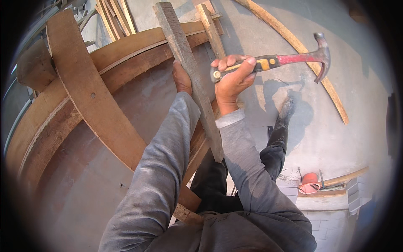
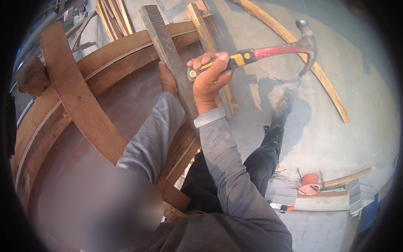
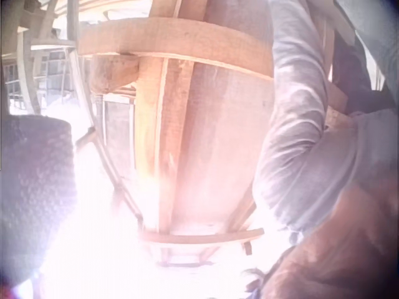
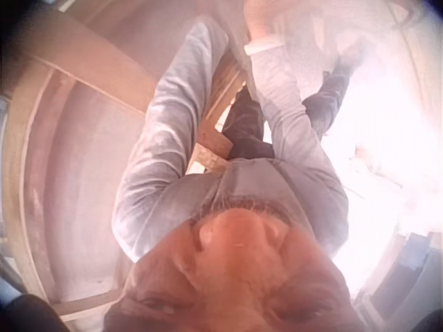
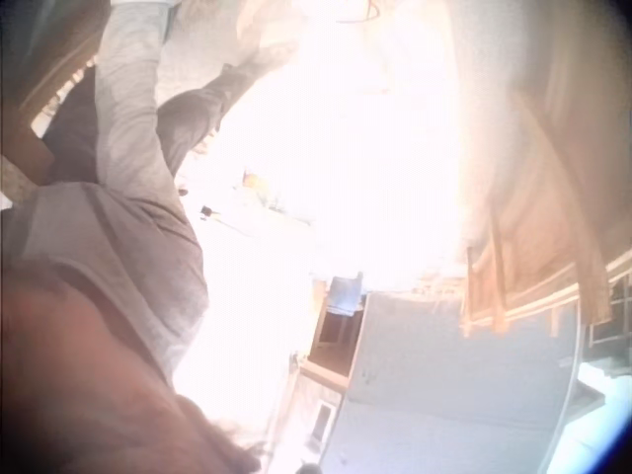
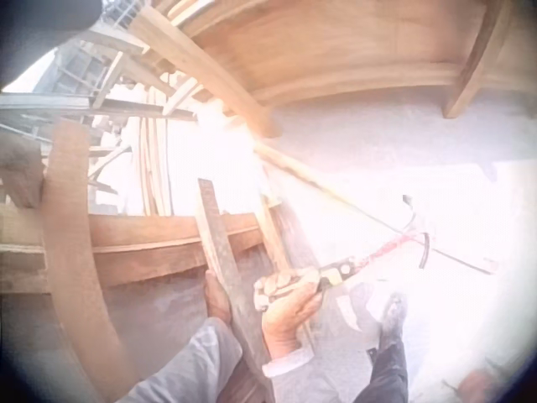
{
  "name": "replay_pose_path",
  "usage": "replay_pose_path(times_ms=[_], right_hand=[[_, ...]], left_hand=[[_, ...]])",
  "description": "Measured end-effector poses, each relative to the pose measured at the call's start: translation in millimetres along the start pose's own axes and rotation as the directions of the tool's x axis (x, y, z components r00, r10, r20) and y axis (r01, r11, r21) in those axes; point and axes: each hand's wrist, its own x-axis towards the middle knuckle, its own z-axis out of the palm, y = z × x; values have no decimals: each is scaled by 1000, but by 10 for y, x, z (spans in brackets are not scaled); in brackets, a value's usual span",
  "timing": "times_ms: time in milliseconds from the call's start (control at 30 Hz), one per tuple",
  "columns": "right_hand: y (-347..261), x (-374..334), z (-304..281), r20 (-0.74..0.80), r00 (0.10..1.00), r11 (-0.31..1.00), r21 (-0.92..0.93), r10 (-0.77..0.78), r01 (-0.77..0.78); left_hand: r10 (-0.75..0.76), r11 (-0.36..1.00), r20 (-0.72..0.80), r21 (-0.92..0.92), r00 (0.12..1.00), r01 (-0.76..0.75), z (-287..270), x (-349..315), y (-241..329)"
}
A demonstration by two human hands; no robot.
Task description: The person assembles a wooden structure by positioning planks and hammering nails into place. They repeatedly pick up nails from a pink bucket and secure wooden pieces together using a hammer.
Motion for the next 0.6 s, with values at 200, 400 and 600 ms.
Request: replay_pose_path(times_ms=[200, 400, 600], right_hand=[[-185, -158, -1159, 156, 627, 463, -809, 763, -361], [-940, 1203, -3262, 220, 859, -54, -960, 463, 275], [-279, 2719, -4736, 374, 862, -326, -813, 343, 483]], left_hand=[[164, 986, -37, -11, 986, -165, -126, 309, -168], [138, 984, -31, 114, 990, -134, -40, 110, -398], [179, 971, -28, 169, 984, -171, 334, 204, -577]])
